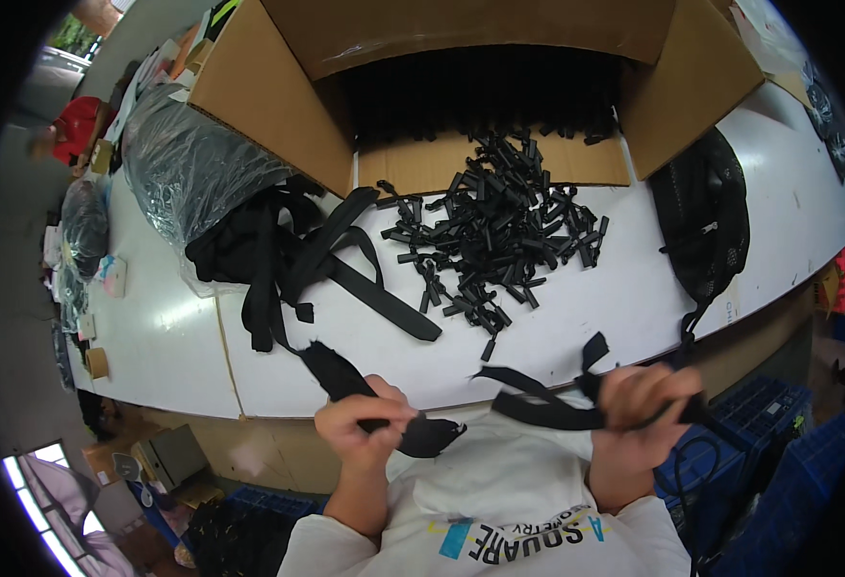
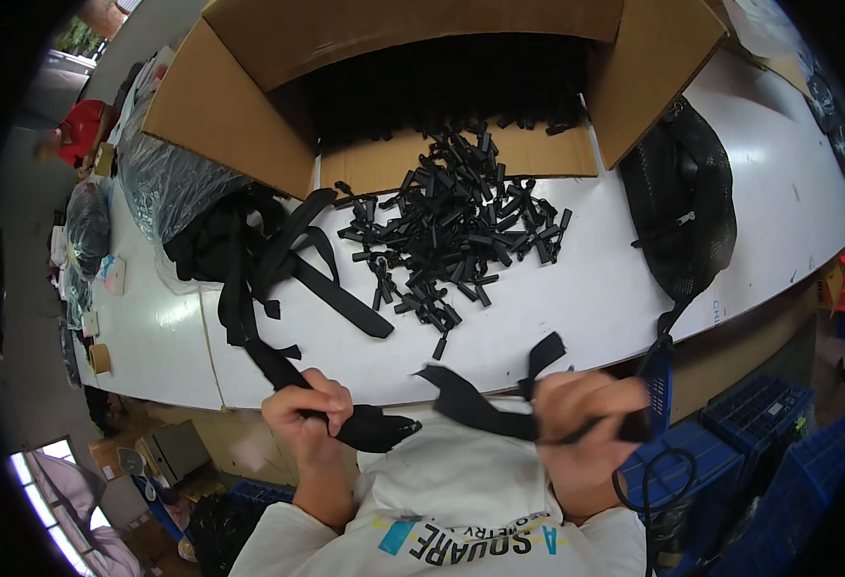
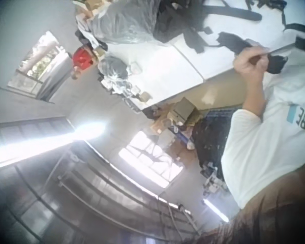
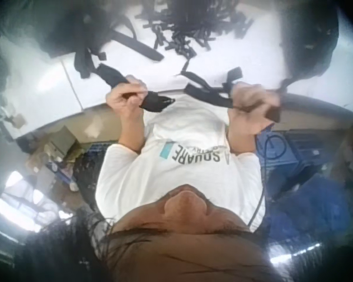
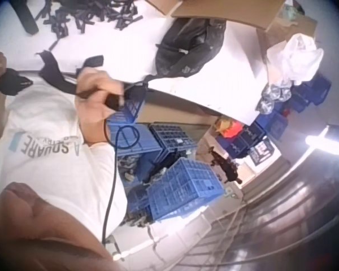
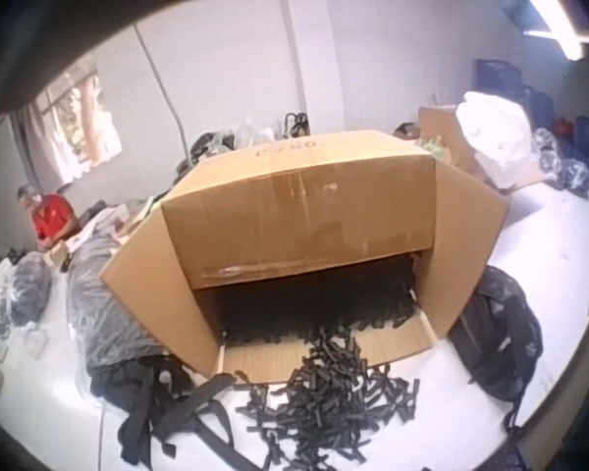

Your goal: The person repeatedly picks up black plastic clips and black fabric straps from a table. They insert the clips into the ends of the straps by hand, one at a time, and place the assembled units into a cardboard box. The process is repetitive and involves handling small components in a factory setting.

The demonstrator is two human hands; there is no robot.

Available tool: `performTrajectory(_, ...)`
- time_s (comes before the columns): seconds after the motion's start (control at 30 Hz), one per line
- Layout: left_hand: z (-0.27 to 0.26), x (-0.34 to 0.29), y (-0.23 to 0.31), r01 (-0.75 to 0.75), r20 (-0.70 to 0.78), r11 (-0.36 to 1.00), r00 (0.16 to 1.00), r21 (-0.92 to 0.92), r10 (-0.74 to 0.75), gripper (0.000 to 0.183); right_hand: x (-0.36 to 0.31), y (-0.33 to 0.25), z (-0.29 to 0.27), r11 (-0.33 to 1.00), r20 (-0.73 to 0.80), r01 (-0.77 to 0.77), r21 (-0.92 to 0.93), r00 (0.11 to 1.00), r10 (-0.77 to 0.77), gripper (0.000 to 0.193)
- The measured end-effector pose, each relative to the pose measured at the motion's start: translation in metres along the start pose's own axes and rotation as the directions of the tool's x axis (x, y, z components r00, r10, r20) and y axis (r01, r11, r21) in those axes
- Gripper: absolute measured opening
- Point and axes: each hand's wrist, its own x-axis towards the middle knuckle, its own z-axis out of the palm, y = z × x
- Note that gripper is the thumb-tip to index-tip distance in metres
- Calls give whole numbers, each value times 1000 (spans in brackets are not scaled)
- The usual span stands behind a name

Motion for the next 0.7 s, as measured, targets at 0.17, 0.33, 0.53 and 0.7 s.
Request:
performTrajectory(0.17,43,8,18,-317,544,913,829,258,134,39,16,0,29,935,692,-110,-338,644,326,12)
performTrajectory(0.33,35,-7,-4,-244,446,934,889,259,109,42,5,9,20,827,633,-378,-416,532,562,10)
performTrajectory(0.53,40,4,-10,-408,448,891,846,200,288,23,-17,5,33,667,229,-718,-198,628,744,16)
performTrajectory(0.7,33,7,-8,-301,495,947,843,110,210,11,-8,2,37,841,296,-398,-366,807,511,10)
